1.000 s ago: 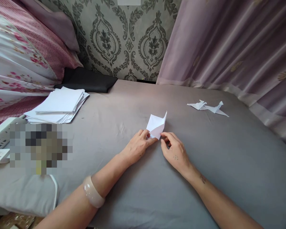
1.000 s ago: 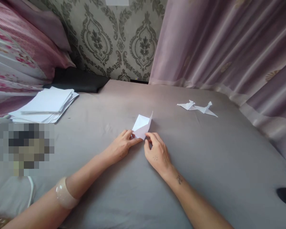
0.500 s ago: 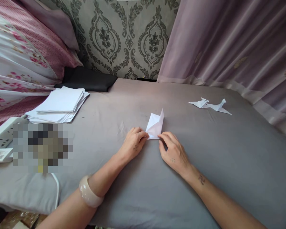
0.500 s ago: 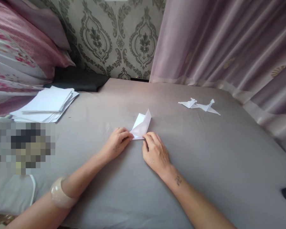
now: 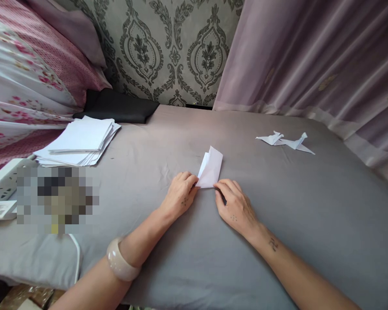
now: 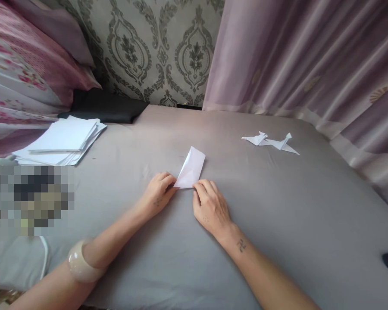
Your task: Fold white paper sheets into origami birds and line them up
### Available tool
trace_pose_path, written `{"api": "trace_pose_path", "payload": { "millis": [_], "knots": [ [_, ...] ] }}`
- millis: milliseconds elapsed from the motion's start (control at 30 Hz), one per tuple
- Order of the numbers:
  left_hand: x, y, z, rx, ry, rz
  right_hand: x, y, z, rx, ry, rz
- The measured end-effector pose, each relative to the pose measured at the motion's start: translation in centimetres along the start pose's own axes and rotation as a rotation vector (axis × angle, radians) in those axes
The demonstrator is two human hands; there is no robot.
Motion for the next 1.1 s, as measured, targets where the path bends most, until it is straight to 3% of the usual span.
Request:
{"api": "trace_pose_path", "payload": {
  "millis": [433, 800, 1100],
  "knots": [
    [-0.4, 0.4, 0.2, -0.041, 0.102, 0.024, -0.1, 0.6, 1.1, -0.09, 0.073, 0.034],
    [-1.8, 0.7, 0.8, -0.288, 0.238, 0.088, 0.2, 0.6, 1.6, -0.091, 0.134, 0.089],
    [-1.6, 0.6, 0.8, -0.214, 0.192, 0.068, 0.3, 0.9, 2.2, -0.097, 0.184, 0.105]
  ]
}}
Point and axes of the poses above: each hand's wrist, its own y-axis away from the middle knuckle, its own x-axis out of the palm, z = x × y, the point moved 9 cm from there along -y, towards the middle knuckle, and after that the axes turned 1 degree about y, right-handed, at the moved point
